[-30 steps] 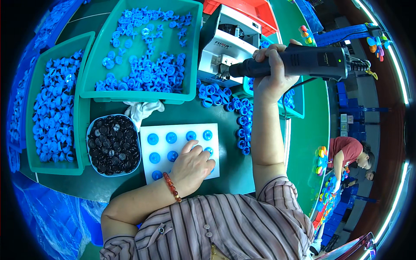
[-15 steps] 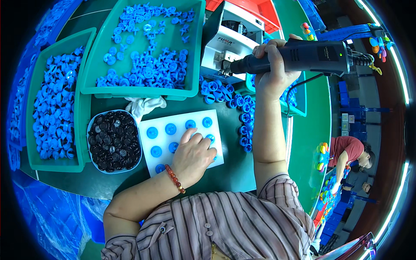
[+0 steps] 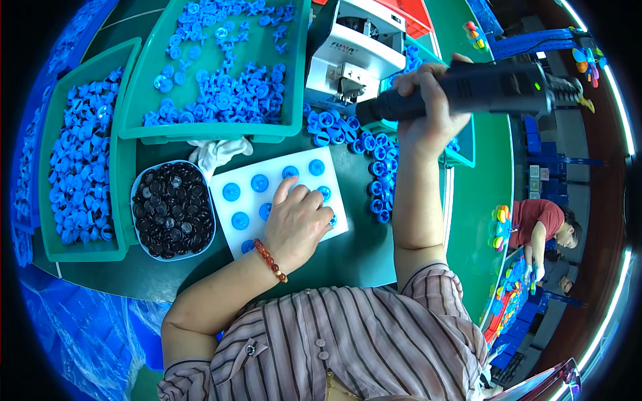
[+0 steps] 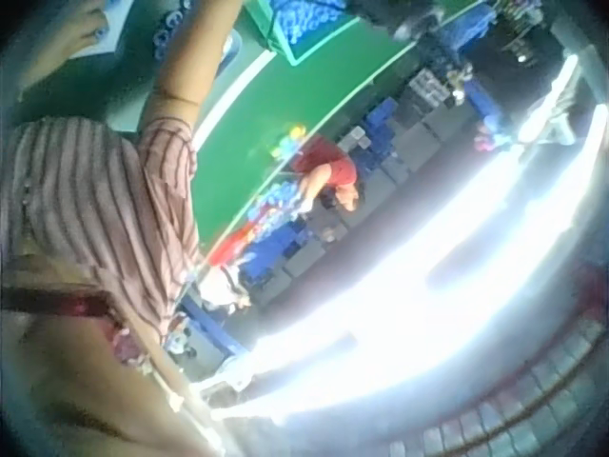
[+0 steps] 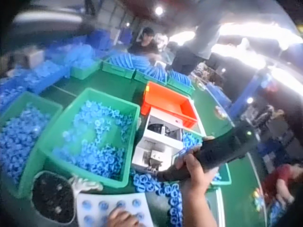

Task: The person aligns plastic components on a jig and drives screws into them using an electric screwdriver.

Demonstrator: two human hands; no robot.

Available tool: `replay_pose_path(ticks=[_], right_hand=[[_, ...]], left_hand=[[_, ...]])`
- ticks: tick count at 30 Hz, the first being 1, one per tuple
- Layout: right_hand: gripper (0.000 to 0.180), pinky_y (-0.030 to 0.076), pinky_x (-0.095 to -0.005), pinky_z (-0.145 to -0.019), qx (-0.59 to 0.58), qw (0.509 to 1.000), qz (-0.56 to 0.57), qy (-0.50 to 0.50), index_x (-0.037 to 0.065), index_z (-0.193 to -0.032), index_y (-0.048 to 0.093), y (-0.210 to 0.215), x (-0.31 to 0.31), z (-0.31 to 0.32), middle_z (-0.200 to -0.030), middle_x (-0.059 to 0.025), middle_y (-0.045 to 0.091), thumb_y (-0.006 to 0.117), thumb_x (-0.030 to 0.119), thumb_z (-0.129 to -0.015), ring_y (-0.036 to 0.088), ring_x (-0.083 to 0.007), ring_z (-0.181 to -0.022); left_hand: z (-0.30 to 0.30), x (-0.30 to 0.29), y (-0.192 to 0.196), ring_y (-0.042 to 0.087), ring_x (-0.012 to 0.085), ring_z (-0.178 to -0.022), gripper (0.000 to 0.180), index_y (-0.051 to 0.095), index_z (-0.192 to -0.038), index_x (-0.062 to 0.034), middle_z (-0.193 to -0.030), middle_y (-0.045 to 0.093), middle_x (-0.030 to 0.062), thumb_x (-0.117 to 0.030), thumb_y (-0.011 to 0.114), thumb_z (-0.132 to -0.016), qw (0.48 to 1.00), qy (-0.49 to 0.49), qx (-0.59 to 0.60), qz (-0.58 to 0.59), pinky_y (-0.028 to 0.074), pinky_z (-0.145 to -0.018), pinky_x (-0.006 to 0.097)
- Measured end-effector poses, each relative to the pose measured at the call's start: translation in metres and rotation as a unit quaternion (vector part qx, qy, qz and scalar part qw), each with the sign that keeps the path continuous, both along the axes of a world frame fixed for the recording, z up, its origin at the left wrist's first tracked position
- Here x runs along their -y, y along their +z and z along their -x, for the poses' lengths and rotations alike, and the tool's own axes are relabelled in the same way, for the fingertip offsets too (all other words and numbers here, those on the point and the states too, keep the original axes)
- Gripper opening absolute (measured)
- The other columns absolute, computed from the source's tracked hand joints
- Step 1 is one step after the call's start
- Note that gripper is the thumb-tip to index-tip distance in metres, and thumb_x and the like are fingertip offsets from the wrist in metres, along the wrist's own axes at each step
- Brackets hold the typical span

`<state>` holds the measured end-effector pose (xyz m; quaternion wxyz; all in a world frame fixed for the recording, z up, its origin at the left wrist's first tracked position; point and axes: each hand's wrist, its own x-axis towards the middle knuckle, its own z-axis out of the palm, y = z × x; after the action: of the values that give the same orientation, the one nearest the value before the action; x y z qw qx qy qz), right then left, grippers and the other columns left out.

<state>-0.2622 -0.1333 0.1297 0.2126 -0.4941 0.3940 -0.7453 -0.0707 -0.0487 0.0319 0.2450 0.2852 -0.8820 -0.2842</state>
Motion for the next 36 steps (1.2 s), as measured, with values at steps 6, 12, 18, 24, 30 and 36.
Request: replay_pose_path(ticks=[6, 12, 18, 24, 30, 36], right_hand=[[0.056, 0.047, -0.0394, -0.062, 0.115, 0.987, -0.022, 0.11, 0.009, -0.129, 0.034, -0.004, -0.072, 0.004, -0.081, -0.0101, 0.052, 0.058, 0.003, -0.079, 0.053, -0.0193, -0.06], [0.056, 0.043, -0.0357, -0.061, 0.112, 0.982, -0.071, 0.137, 0.012, -0.132, 0.032, -0.019, -0.119, 0.003, -0.082, -0.0071, 0.046, 0.058, 0.013, -0.083, 0.049, -0.0159, -0.06], [0.055, 0.043, -0.0342, -0.061, 0.138, 0.977, -0.072, 0.148, 0.011, -0.132, 0.034, -0.018, -0.13, -0.003, -0.08, -0.0052, 0.044, 0.058, 0.015, -0.083, 0.048, -0.0133, -0.06], [0.055, 0.044, -0.0341, -0.062, 0.144, 0.974, -0.07, 0.161, 0.011, -0.132, 0.033, -0.018, -0.132, -0.009, -0.08, -0.0047, 0.044, 0.058, 0.015, -0.083, 0.049, -0.0133, -0.06], [0.057, 0.045, -0.035, -0.062, 0.147, 0.971, -0.068, 0.176, 0.014, -0.133, 0.031, -0.02, -0.133, -0.006, -0.082, -0.0057, 0.045, 0.059, 0.015, -0.083, 0.051, -0.0149, -0.06], [0.057, 0.045, -0.0351, -0.062, 0.136, 0.972, -0.065, 0.182, 0.015, -0.133, 0.03, -0.019, -0.133, -0.008, -0.083, -0.0061, 0.046, 0.059, 0.014, -0.084, 0.051, -0.015, -0.061]], left_hand=[[0.001, 0.005, 0.001, 0.053, 0.0191, -0.086, 0.016, 0.068, -0.077, -0.0144, -0.081, 0.056, -0.0007, -0.016, 0.078, -0.065, 1.0, 0.019, -0.014, 0.003, 0.031, -0.102, 0.045], [0.003, 0.006, 0.001, 0.054, 0.0189, -0.088, 0.018, 0.069, -0.079, -0.0138, -0.083, 0.056, -0.0004, -0.016, 0.079, -0.064, 1.0, 0.018, -0.014, -0.016, 0.03, -0.102, 0.044], [0.0, 0.006, 0.004, 0.055, 0.0188, -0.092, 0.023, 0.07, -0.084, -0.0159, -0.085, 0.058, -0.0001, -0.02, 0.081, -0.063, 0.996, -0.003, -0.063, -0.067, 0.028, -0.103, 0.045], [-0.001, 0.005, 0.0, 0.056, 0.018, -0.091, 0.012, 0.071, -0.072, -0.0156, -0.078, 0.059, -0.0023, -0.016, 0.079, -0.063, 0.995, -0.008, -0.089, -0.049, 0.027, -0.104, 0.046], [0.0, 0.005, 0.001, 0.056, 0.0184, -0.091, 0.011, 0.07, -0.07, -0.0147, -0.076, 0.06, -0.0019, -0.014, 0.079, -0.063, 0.995, -0.009, -0.093, -0.046, 0.026, -0.104, 0.046], [0.001, 0.006, -0.001, 0.056, 0.0185, -0.091, 0.011, 0.069, -0.069, -0.0145, -0.075, 0.06, -0.0013, -0.012, 0.078, -0.063, 0.993, -0.013, -0.109, -0.049, 0.028, -0.103, 0.046]])
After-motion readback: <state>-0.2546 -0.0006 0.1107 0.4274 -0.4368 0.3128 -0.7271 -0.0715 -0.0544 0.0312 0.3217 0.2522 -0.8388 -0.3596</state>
